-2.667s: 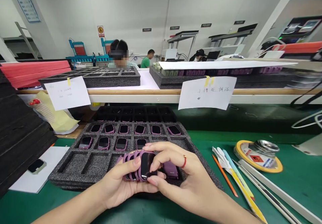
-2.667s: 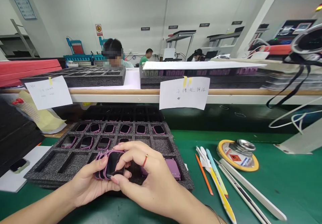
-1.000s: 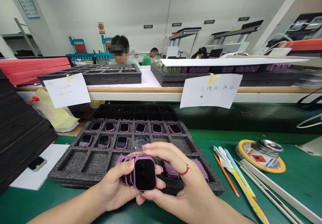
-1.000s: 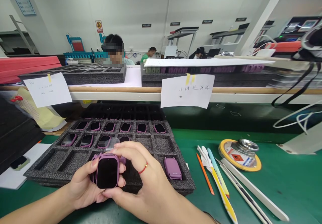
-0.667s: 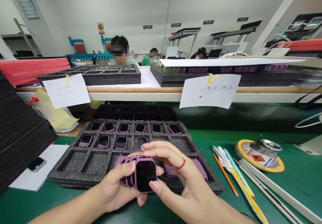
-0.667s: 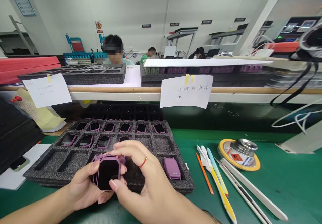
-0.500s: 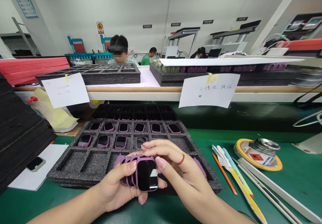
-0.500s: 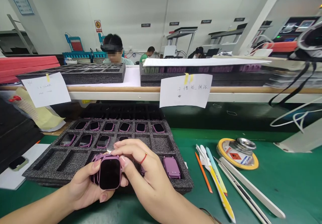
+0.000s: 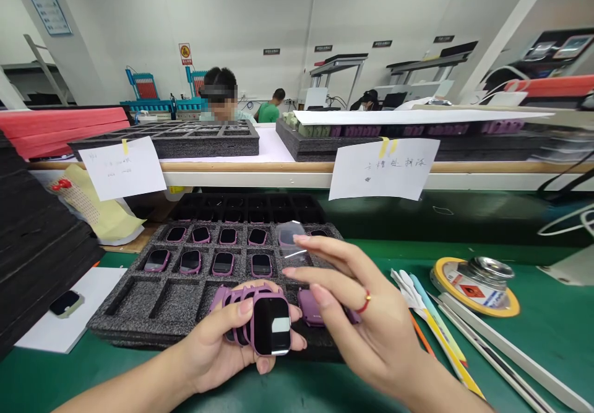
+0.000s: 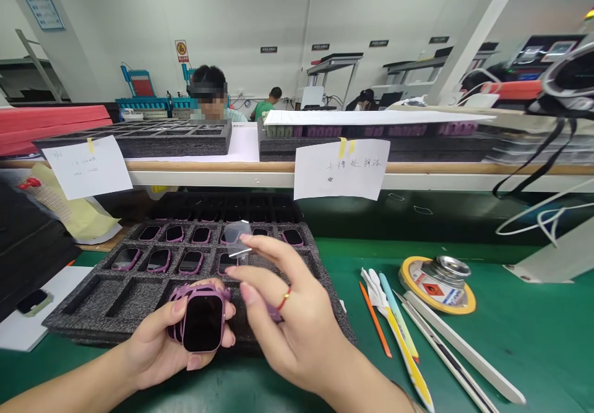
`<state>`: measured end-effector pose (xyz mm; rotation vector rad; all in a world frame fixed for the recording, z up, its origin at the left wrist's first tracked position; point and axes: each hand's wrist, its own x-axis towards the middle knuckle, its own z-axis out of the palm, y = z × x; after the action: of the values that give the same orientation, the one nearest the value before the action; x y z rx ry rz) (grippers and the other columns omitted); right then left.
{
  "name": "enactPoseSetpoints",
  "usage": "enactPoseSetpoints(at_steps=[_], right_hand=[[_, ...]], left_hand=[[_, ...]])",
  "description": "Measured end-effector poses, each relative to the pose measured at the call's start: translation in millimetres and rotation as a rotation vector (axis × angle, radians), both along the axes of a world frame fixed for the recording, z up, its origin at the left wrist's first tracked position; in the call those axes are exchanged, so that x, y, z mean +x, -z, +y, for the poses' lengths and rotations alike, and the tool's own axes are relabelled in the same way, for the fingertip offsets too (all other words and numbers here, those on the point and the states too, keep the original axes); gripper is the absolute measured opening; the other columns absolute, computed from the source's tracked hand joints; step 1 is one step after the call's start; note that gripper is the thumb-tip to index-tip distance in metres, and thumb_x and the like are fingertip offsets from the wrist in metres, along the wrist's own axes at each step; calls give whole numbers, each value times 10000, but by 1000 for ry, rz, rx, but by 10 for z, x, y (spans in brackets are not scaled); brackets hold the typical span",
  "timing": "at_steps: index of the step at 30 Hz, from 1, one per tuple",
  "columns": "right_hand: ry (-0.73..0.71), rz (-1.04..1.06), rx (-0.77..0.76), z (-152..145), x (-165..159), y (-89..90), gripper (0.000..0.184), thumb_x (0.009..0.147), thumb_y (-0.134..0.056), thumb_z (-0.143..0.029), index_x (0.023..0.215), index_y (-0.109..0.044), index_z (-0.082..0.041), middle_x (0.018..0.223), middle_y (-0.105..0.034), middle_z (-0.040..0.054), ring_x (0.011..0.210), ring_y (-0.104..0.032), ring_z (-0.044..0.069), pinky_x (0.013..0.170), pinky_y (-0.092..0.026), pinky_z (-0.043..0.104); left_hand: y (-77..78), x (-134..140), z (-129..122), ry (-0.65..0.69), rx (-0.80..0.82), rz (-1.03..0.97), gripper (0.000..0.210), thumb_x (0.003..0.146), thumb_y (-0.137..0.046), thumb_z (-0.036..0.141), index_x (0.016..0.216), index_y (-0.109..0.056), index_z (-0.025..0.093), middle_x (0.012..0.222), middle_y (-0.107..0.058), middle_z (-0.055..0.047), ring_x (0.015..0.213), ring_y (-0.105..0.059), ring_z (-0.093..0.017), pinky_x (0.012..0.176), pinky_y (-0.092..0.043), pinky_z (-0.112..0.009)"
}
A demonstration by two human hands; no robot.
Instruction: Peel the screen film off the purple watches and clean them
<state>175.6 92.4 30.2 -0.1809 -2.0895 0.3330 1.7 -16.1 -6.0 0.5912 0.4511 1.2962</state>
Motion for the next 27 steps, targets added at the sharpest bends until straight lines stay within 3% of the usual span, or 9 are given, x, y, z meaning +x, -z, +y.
enactPoseSetpoints(at_steps=[2,5,8,11,14,18,23,25,27], right_hand=[[36,59,-35,23,4,-36,344,904,-545,-50,1171,-688,-213,1255,-659,122,1164,-668,251,988,-599,414],[25,148,-43,-3,26,-68,481,873,-591,-12,1282,-618,-263,1154,-734,84,1078,-718,242,936,-628,409],[-62,66,30,-71,94,-58,473,860,-647,-8,1239,-655,-291,1081,-782,40,941,-772,208,861,-661,311],[-131,-51,44,-122,165,-21,388,933,-605,-105,1240,-682,-330,1083,-791,5,932,-780,214,907,-646,305],[-248,-96,37,-127,164,4,401,1009,-483,-194,1351,-619,-354,1049,-799,-17,926,-780,219,942,-626,307],[-407,-88,59,-122,73,-5,403,1035,-414,-237,1405,-572,-277,1013,-804,19,887,-772,204,861,-640,266],[-257,-90,169,-176,6,-30,266,933,-602,-84,1152,-678,-215,953,-795,25,816,-728,190,841,-601,332],[-163,-120,175,-199,-6,-23,313,901,-707,-175,1208,-644,-185,922,-777,48,770,-689,204,749,-588,366],[-106,-172,86,-213,-23,1,511,891,-750,-324,1339,-566,-163,939,-745,74,773,-659,210,689,-574,359]], left_hand=[[-4,-1,4,12,36,-15,319,865,-742,364,1147,-727,215,1065,-770,-91,942,-758,-219,546,-469,-155],[6,-6,1,15,31,-13,318,871,-734,357,1153,-715,211,1086,-759,-100,947,-754,-218,558,-471,-162],[18,-10,-6,2,8,5,324,860,-747,377,1127,-717,196,981,-767,-105,777,-737,-167,573,-492,-174],[16,-11,-8,-35,-32,13,323,820,-790,365,1079,-729,183,870,-744,-63,675,-690,-127,563,-501,-175],[6,-11,-7,-57,-89,24,353,782,-819,375,1070,-729,190,917,-736,-57,671,-677,-120,566,-503,-179],[-4,-11,-14,-86,-107,54,393,757,-830,404,1071,-714,197,995,-740,-90,764,-681,-161,642,-522,-233],[-28,13,-29,-104,-119,22,349,770,-839,382,1062,-734,223,968,-747,-66,775,-674,-145,675,-515,-240],[-35,34,-30,-131,-123,24,348,759,-859,369,1058,-741,238,932,-743,-38,770,-675,-128,685,-516,-230],[-34,55,-28,-160,-131,50,347,734,-887,331,1038,-745,244,928,-738,-17,807,-682,-116,721,-517,-214]])
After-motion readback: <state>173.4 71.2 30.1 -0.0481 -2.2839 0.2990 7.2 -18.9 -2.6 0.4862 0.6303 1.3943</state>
